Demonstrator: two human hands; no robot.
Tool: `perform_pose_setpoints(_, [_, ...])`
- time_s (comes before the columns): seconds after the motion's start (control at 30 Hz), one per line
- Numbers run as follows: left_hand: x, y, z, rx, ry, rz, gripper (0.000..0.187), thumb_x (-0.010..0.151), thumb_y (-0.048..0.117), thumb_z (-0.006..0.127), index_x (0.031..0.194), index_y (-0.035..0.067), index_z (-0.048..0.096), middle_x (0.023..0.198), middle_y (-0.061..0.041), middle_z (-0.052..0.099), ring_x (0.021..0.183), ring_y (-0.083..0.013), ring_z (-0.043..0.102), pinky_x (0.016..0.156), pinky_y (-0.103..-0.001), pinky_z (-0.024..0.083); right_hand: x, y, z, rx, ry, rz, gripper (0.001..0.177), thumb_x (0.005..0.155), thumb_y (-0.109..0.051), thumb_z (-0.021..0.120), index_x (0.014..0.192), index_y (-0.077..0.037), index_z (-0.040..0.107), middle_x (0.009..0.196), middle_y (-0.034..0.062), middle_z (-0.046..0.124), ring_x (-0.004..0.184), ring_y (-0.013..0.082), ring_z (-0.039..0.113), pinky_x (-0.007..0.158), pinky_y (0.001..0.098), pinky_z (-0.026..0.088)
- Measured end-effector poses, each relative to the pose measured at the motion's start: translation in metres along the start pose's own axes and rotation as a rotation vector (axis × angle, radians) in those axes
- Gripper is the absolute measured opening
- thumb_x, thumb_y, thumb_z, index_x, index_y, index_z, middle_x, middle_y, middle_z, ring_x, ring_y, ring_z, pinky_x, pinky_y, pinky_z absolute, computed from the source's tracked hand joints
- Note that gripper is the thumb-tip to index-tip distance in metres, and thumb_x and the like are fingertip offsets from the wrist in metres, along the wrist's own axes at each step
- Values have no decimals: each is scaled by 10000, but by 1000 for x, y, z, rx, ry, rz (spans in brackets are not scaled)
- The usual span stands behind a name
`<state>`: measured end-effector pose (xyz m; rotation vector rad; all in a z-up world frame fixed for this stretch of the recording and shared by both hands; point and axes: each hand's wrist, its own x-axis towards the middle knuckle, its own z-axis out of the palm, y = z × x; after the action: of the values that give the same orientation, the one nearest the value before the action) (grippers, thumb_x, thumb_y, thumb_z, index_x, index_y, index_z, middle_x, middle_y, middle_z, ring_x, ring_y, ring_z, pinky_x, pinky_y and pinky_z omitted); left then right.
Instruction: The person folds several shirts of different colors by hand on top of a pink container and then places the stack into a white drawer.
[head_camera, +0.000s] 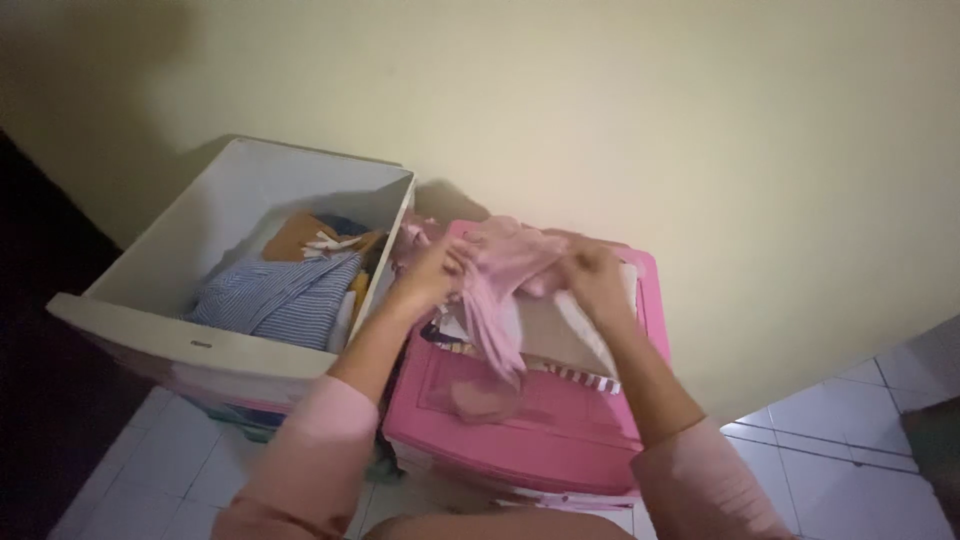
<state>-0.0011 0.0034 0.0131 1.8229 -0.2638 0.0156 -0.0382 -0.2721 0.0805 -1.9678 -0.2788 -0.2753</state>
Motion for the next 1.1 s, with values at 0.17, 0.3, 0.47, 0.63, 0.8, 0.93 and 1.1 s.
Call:
perform_pose_setpoints(0.17, [-21,56,-42,259,79,219,351,816,-122,656,1127,38,681,1028,-103,713,893,-163,717,683,-304,589,17,-16,-62,68,255,-33,210,970,-34,610,769,-2,561,700,34,558,637,105,486,534,281,400])
perform_pose_setpoints(0.3, [-46,113,-61,-63,125,65,467,823,-74,635,1257,97,663,1058,-63,703,777,-120,649,625,-269,549,11,-56,-88,295,352,-47,177,834,29,532,890,-138,540,774,17,669,674,91,628,530,242,505])
perform_pose_setpoints(0.47, [-65,181,-91,-524,34,228,523,833,-93,591,1331,64,609,1041,-83,725,818,-116,641,665,-250,519,1,-66,-116,139,165,23,225,895,-7,474,1013,-34,665,841,134,648,691,167,570,557,300,454])
perform_pose_setpoints(0.63, [-41,205,-110,-684,-107,567,418,951,-101,628,1355,6,611,1112,-134,691,1035,-175,654,916,-288,532,18,-46,-152,478,-155,-95,210,943,-72,533,1044,46,674,918,106,687,820,167,625,729,302,519])
perform_pose_setpoints(0.8, [48,158,-73,336,345,322,541,880,192,684,1384,35,564,1352,-216,634,1246,-360,614,1037,-419,497,65,-7,-130,-453,239,-238,388,966,-96,565,1333,15,629,1046,163,707,887,222,657,773,356,528])
perform_pose_setpoints(0.93, [19,94,-27,556,-338,175,643,865,409,603,1421,89,575,1286,-208,674,1093,-349,683,953,-443,520,41,32,-114,-413,-6,-56,343,925,-145,632,1240,-36,709,1005,169,753,900,265,708,805,395,548])
perform_pose_setpoints(1.1, [-43,79,27,1148,-289,45,255,859,237,661,1032,88,774,1054,-190,739,989,-352,716,844,-482,565,14,54,-67,-599,-108,157,298,898,-254,720,1065,-9,756,916,197,741,818,313,715,766,423,551])
